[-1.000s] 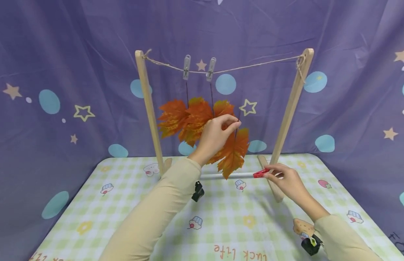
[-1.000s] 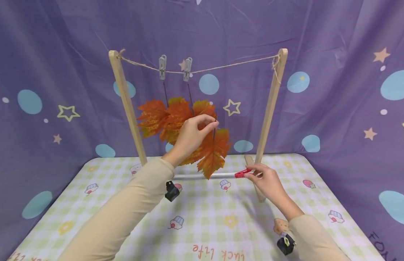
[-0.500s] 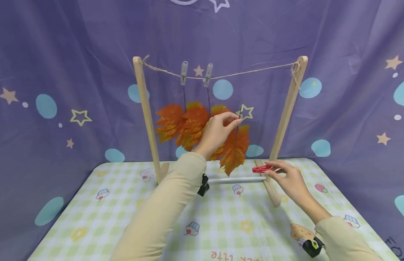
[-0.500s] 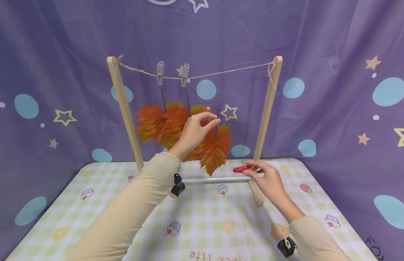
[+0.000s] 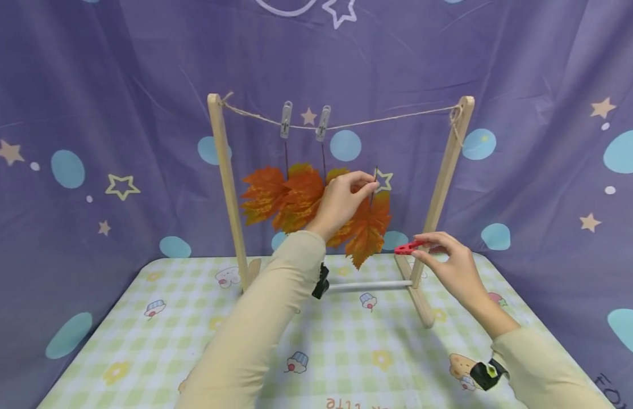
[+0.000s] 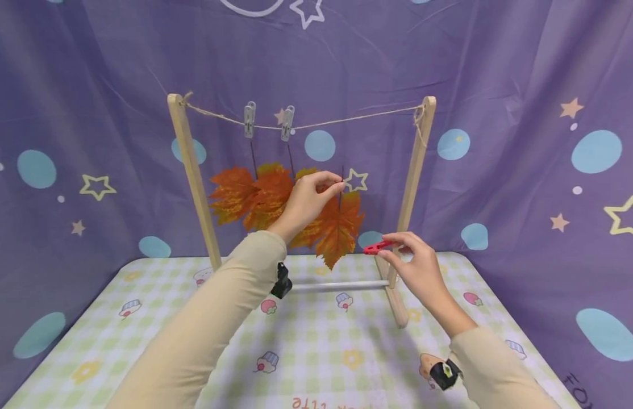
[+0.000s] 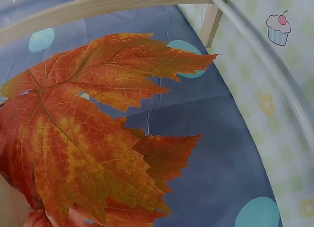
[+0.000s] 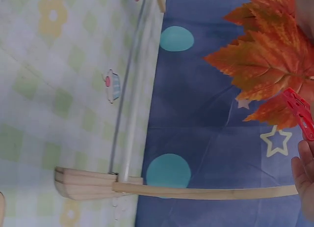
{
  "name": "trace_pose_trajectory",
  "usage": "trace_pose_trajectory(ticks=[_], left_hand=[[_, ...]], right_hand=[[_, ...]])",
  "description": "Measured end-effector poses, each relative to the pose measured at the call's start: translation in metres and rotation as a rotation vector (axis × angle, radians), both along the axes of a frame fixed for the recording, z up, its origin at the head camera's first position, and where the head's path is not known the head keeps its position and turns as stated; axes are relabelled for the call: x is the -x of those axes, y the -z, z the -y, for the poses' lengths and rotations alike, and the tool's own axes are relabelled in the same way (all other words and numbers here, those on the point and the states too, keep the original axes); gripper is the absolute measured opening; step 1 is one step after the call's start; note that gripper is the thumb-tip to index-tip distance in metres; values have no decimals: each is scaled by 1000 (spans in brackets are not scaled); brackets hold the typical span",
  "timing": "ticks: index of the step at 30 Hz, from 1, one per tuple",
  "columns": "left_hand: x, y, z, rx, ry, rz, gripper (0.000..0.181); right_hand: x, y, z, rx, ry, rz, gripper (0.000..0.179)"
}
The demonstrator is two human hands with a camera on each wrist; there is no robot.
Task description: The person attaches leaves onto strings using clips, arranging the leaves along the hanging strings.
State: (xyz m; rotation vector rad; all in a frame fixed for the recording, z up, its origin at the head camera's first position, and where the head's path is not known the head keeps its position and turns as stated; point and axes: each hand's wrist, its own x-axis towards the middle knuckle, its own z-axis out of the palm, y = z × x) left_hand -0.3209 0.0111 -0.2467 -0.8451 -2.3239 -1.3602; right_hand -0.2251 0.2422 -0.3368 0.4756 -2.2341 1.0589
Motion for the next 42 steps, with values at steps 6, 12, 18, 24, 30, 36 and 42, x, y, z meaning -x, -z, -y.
trace_pose_trajectory(ticks=[6,12,18,24,30,36,42], left_hand=[[4,-1,-6,15,-14,-16,23],[3,-4,-10,18,-16,-36,24],[5,-6,-11,-7,-22,-44,24],[9,-8,-12,4,-63,-70,22],[12,-13,-12,-4,-78,-110,22],[13,-13,-11,-9,-93,-96,21],[13,-13,-8,1,-98,-91,21]], right_hand=[[5,-19,2,-24,4,-43,24],[11,-41,7,61,-23,-36,12],[23,-65,14,141,11,-61,23],[32,-89,26,164,-1,-160,27],[20,-122,48,182,-46,-243,26],[44,-131,45,191,-17,-329,33],[59,-141,44,129,-42,-389,34]])
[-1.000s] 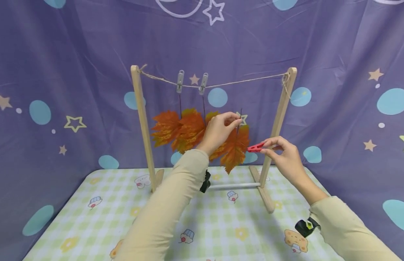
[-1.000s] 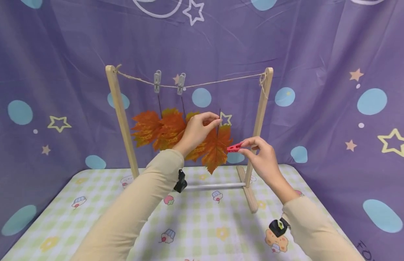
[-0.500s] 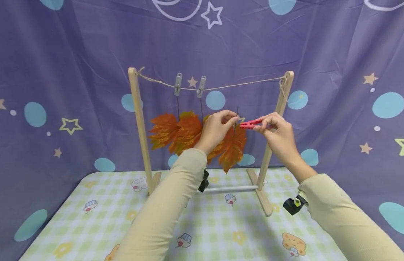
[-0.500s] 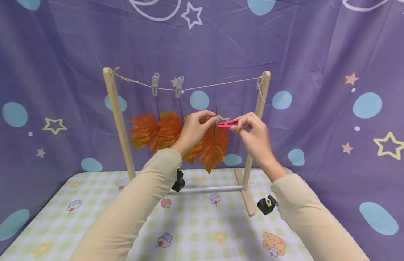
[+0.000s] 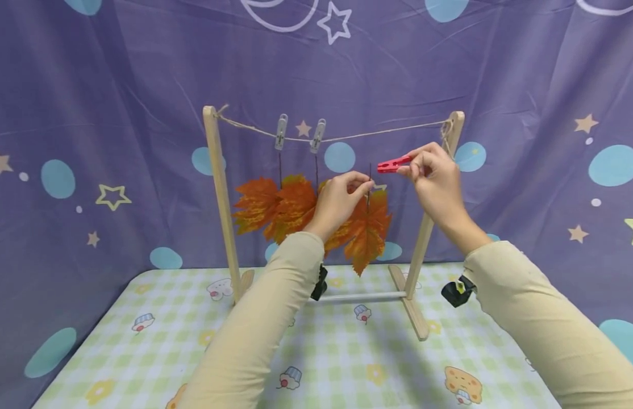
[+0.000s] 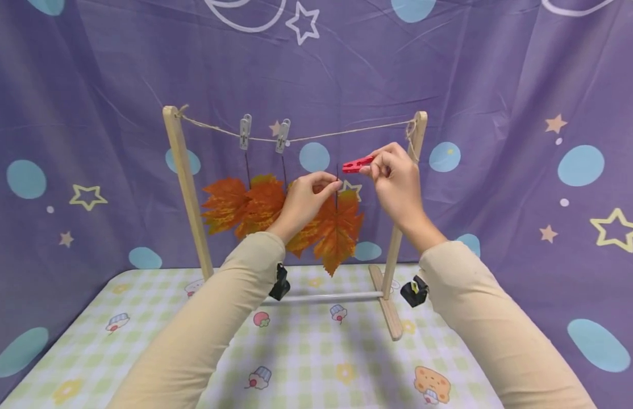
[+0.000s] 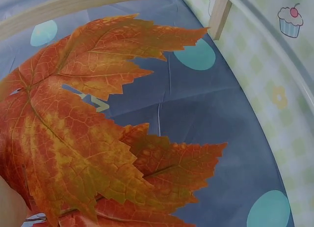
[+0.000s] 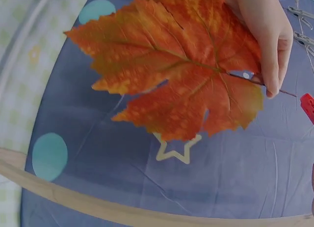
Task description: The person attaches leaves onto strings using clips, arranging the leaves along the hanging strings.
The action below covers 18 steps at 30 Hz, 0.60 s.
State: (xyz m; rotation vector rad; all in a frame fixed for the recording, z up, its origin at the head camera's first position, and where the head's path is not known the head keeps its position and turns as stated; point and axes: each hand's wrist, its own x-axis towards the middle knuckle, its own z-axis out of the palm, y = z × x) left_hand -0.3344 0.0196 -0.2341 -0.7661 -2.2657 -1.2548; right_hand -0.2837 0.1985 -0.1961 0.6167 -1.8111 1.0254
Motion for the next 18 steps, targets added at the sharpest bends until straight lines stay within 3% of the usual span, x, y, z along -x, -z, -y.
trace_pose_trajectory(ticks=[5,8,13,18], left_hand=[[-1,-1,1,11,-2,9,21],[-1,-2,2,18,-4,9,21],[-2,-3,2,21,1,7,21],[-1,-3,3,22,10,8,21]], right_hand=[[6,-10,-3,-122,55,-49,28],[7,-15,-6,-220,103,-74,9],[6,-21,-8,-380,143,-105,35],[6,-24,-9,-523,144,-163,43]])
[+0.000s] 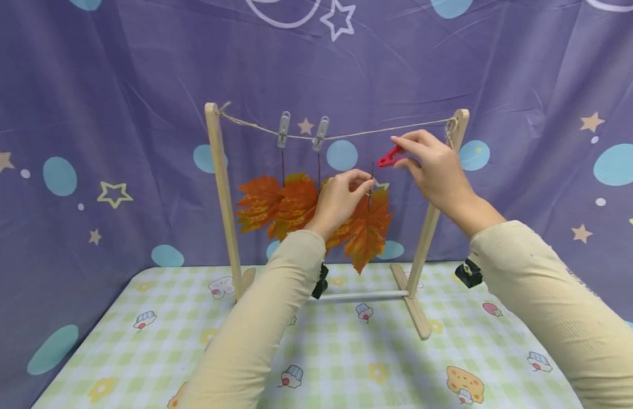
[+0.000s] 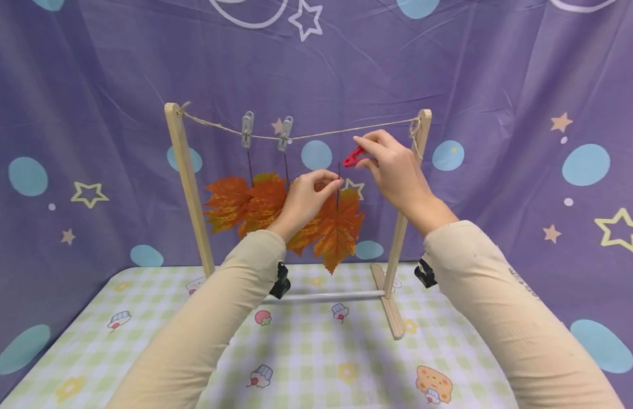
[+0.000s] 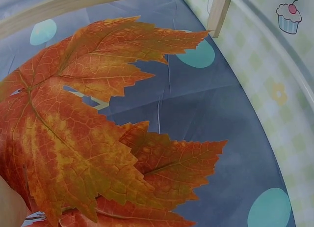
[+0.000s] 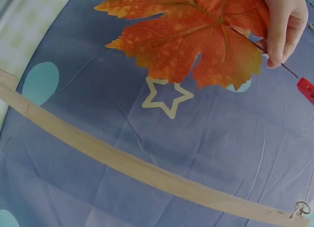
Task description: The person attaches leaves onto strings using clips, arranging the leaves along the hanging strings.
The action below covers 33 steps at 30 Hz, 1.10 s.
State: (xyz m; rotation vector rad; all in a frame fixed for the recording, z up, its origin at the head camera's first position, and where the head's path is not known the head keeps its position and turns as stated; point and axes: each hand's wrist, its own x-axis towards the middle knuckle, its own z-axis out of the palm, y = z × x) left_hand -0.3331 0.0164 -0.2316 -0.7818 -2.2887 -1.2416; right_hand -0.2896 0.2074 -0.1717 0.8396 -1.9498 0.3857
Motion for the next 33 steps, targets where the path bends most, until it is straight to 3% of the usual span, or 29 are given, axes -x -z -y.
trace_pose_trajectory(ticks=[11,18,24,33], left_hand=[[-1,0,1,-4,15,15,21],[-2,0,0,-7,13,12,21],[-1,-3,-1,-1,-4,-26,20],[-1,-8,-4,24,-30,-45,23]], right_hand=[[1,-14,-5,-7,-45,75,34],[-4,-30,-7,56,52,50,28],[-7,-44,-2,112,88,9,23],[-3,-59,7,113,188,68,20]])
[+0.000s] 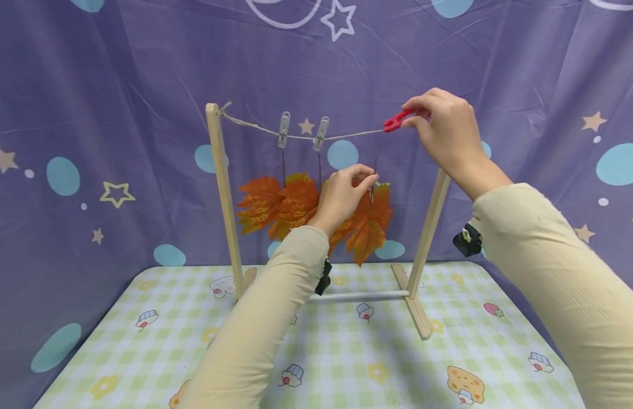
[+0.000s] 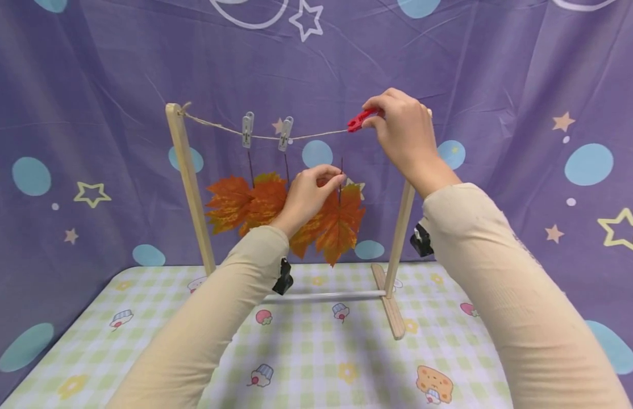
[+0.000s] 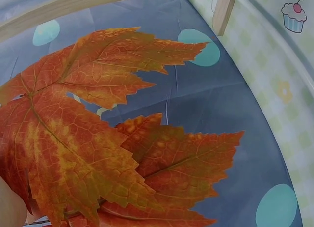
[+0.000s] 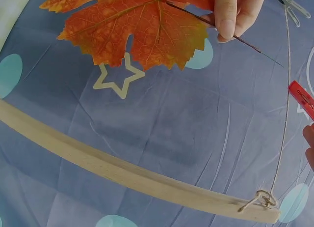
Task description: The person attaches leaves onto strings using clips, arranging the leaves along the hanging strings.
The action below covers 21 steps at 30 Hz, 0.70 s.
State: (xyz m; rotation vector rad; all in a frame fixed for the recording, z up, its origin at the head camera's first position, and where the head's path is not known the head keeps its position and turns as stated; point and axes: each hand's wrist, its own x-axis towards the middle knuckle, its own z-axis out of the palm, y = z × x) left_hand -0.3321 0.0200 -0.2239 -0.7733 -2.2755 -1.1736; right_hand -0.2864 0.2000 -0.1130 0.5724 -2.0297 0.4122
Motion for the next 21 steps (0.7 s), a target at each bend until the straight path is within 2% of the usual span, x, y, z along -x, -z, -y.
trace_pose_trajectory(ticks=[5,11,21], left_hand=[[-1,-2,1,13,-14,34,24],[0,1,0,39,-16,38,23],[1,7,-2,45,-4,64,21]], right_hand=[[3,-2,5,-43,52,79,20],[3,0,6,-84,115,151,22],[5,10,4,-131,42,224,18]])
